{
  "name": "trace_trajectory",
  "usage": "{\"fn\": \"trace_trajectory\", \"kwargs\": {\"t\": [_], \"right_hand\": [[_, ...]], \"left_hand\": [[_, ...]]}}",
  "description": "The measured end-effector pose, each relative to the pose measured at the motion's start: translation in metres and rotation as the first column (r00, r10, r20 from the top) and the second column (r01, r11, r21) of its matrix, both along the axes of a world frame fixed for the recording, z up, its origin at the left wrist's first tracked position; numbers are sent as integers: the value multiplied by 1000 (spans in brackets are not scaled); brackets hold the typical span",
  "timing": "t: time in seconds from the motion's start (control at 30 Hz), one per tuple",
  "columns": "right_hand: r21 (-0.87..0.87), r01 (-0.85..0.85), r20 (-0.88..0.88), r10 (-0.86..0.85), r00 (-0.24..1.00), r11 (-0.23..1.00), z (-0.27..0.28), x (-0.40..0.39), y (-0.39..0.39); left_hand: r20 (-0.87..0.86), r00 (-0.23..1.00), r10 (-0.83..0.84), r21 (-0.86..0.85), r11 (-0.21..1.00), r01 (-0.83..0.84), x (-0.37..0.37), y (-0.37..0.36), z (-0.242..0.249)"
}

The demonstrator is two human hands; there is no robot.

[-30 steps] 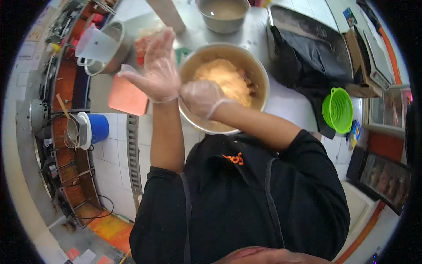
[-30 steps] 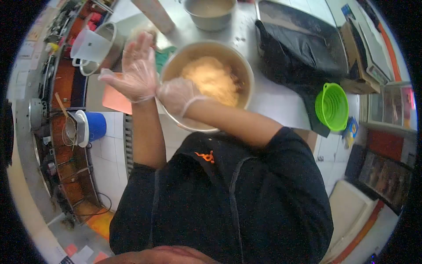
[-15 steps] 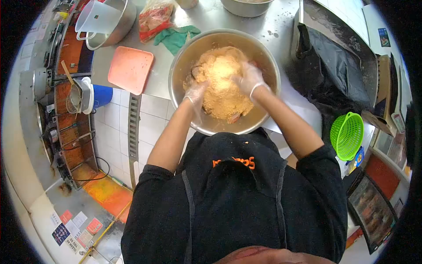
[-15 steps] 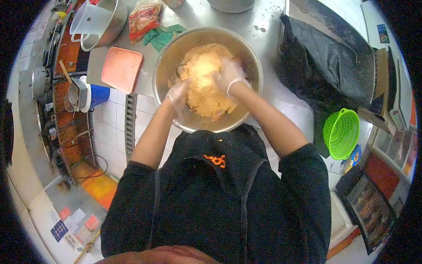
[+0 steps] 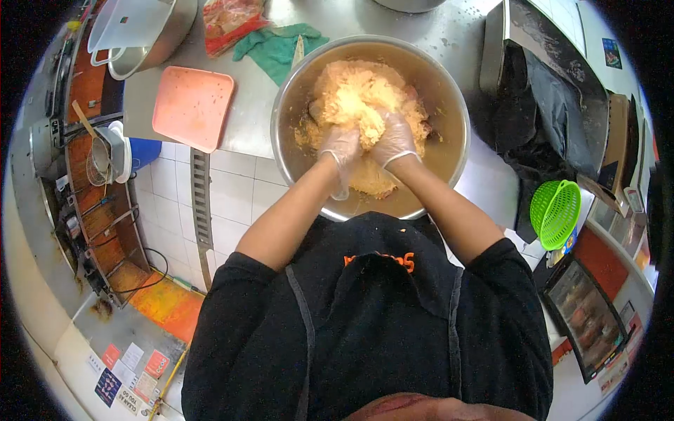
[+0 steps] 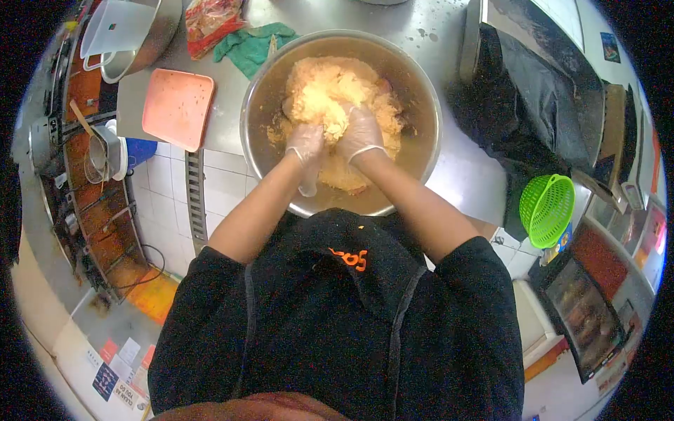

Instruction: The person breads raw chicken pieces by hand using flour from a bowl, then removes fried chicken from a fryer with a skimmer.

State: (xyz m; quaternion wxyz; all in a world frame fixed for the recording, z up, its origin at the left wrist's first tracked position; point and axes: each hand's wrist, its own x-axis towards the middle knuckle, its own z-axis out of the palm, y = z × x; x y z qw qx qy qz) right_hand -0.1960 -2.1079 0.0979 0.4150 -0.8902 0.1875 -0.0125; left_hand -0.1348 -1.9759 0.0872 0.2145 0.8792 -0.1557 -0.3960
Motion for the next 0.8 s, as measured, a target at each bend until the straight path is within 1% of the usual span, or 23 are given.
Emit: {"fn": "trace_trajectory", "kwargs": {"t": [0.03, 0.07, 0.1, 0.13, 0.17, 0.2, 0.23, 0.27, 0.3, 0.33, 0.37, 0.4, 0.43, 0.47, 0.53, 0.57, 0.6, 0.63, 0.67, 0.7, 0.73, 0.77, 0.8], "right_hand": [[299, 19, 41, -33, 999, 954, -4, -1, -8], [571, 22, 73, -77, 994, 821, -7, -4, -12], [343, -49, -173, 115, 978, 938, 51, 5, -26], [341, -45, -176, 110, 978, 939, 69, 12, -35], [184, -68, -351, 130, 927, 981, 79, 19, -45], [29, -120, -516, 118, 848, 992, 81, 22, -52], [26, -122, -516, 117, 849, 992, 77, 25, -56], [-34, -45, -488, 23, 873, 998, 69, 28, -61], [-96, 36, -451, -75, 889, 995, 60, 33, -67], [-105, 40, -447, -83, 890, 994, 49, 41, -73], [343, 248, -521, -36, 853, 906, 35, 45, -76], [686, 431, -556, 41, 830, 586, 25, 45, -76], [659, 423, -571, 48, 819, 622, 27, 49, -67], [662, 421, -565, 43, 824, 620, 27, 53, -55], [484, 559, -750, -10, 662, 674, 45, 67, -33], [312, 346, -775, 27, 631, 885, 21, 76, -40], [309, 348, -778, 25, 627, 885, 3, 78, -50], [301, 52, -711, 188, 678, 952, -8, 74, -60], [264, -250, -643, 363, 675, 932, -19, 69, -68], [-46, -712, -636, 529, 562, 701, 4, 57, -69], [-40, -713, -636, 533, 559, 700, -15, 36, -74], [125, -494, -228, 509, 830, 861, -52, 6, -82], [380, -304, 172, 256, 951, 874, -70, -15, -84]], "left_hand": [[10, 990, 142, -94, 986, -140, -4, 3, 0], [3, 991, 137, -96, 986, -136, -6, 7, 0], [-53, 980, 191, -75, 978, -195, 2, 1, 49], [-106, 964, 244, -51, 967, -250, 8, 0, 76], [50, 986, 158, -35, 987, -157, 9, 13, 61], [47, 986, 161, -37, 987, -159, 10, 24, 42], [176, 928, 327, -74, 945, -319, 13, 32, 23], [295, 828, 477, -134, 878, -459, 15, 35, 15], [-348, 683, 642, -115, 694, -711, 22, 25, 53], [-351, 687, 636, -124, 695, -708, 27, 18, 60], [-496, 556, 667, -8, 637, -771, 31, 11, 62], [-610, 404, 682, 118, 582, -805, 38, 4, 61], [-692, 239, 681, 238, 529, -814, 49, -5, 58], [-690, 249, 679, 232, 533, -814, 56, -16, 50], [-560, 448, 697, 62, 574, -816, 67, -37, 8], [-666, 411, 622, 43, 583, -811, 77, -36, -42], [-670, 409, 620, 46, 584, -811, 77, -30, -49], [-660, 535, 527, -48, 682, -730, 74, -22, -52], [-635, 648, 421, -139, 763, -632, 72, -14, -55], [-637, 643, 424, -129, 764, -632, 66, -8, -32], [-486, 813, 319, -152, 886, -438, 60, -4, 18], [-321, 932, 166, -135, 966, -219, 52, -2, 59], [-324, 931, 165, -132, 967, -217, 43, 2, 81]]}}
